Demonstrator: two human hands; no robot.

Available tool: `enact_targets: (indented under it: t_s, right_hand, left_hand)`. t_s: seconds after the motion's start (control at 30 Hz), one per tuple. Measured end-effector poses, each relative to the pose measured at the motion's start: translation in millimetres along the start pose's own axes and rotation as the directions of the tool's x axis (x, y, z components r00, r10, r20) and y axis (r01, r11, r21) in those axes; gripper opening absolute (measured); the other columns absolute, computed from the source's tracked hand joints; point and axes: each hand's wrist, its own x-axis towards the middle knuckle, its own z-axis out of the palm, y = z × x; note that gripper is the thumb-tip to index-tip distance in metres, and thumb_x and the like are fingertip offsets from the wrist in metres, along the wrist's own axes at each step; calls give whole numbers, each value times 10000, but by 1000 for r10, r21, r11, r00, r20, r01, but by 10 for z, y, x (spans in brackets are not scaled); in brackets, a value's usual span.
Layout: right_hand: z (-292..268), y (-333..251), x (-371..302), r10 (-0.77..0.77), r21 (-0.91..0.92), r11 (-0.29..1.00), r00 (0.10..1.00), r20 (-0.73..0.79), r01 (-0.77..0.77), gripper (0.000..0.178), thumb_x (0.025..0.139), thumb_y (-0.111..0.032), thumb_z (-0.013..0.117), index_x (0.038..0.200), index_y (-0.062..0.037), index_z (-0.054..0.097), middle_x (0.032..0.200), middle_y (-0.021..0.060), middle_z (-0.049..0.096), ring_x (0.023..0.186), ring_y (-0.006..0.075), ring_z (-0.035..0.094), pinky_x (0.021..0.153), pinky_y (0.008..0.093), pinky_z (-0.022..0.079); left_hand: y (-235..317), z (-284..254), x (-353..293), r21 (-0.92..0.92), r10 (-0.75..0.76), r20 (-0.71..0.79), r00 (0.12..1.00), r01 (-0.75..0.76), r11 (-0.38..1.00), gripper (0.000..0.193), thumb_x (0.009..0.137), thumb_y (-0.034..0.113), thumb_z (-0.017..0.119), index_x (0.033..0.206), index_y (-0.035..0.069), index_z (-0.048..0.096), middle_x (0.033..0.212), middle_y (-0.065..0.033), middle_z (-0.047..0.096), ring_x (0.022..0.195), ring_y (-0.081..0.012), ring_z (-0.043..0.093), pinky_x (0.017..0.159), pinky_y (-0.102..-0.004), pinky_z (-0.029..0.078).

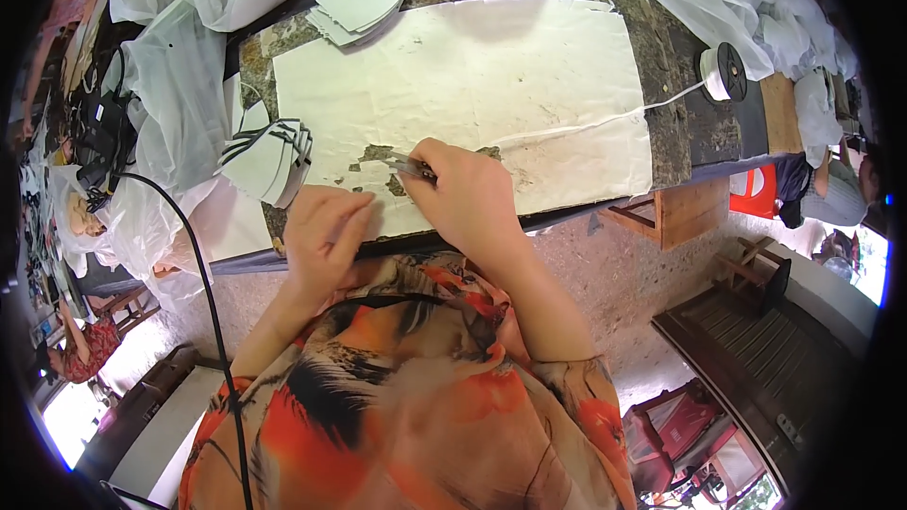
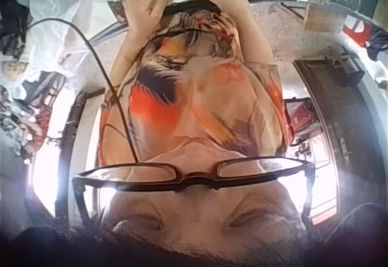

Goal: Applying adhesive to small black strips and attaching them to white shoe upper components.

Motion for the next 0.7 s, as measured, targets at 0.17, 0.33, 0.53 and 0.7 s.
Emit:
enact_targets:
  t_s: [0.17,0.33,0.53,0.7]
  right_hand:
    - [23,36,32,14,-133,991,1000,-19,-16,201,903,-268,709,968,-78,687,803,151,713,756,379,690,669,461,524]
    - [93,81,27,-36,-92,995,997,-69,29,232,918,-276,718,950,-49,683,753,156,671,668,336,639,624,395,487]
    - [103,64,32,-45,-177,984,998,-41,37,169,898,-243,691,972,-94,655,782,135,702,736,371,684,651,467,516]
    - [111,62,31,-50,-195,980,998,-36,42,152,905,-230,669,962,-93,638,775,140,697,730,379,679,647,475,514]
  left_hand:
    - [-7,120,17,50,123,65,990,-127,991,186,848,69,755,1034,73,757,926,-49,683,856,-251,629,815,-385,483]
    - [-13,153,27,68,155,104,982,-163,984,212,841,76,750,1053,72,753,931,-36,681,870,-239,625,842,-386,471]
    - [-19,157,24,84,139,128,982,-150,985,221,836,80,748,1057,72,750,957,-34,682,892,-239,623,873,-387,462]
    - [-8,206,34,212,197,59,979,-205,956,184,841,93,751,1024,78,738,1195,-66,689,1119,-289,597,975,-432,427]
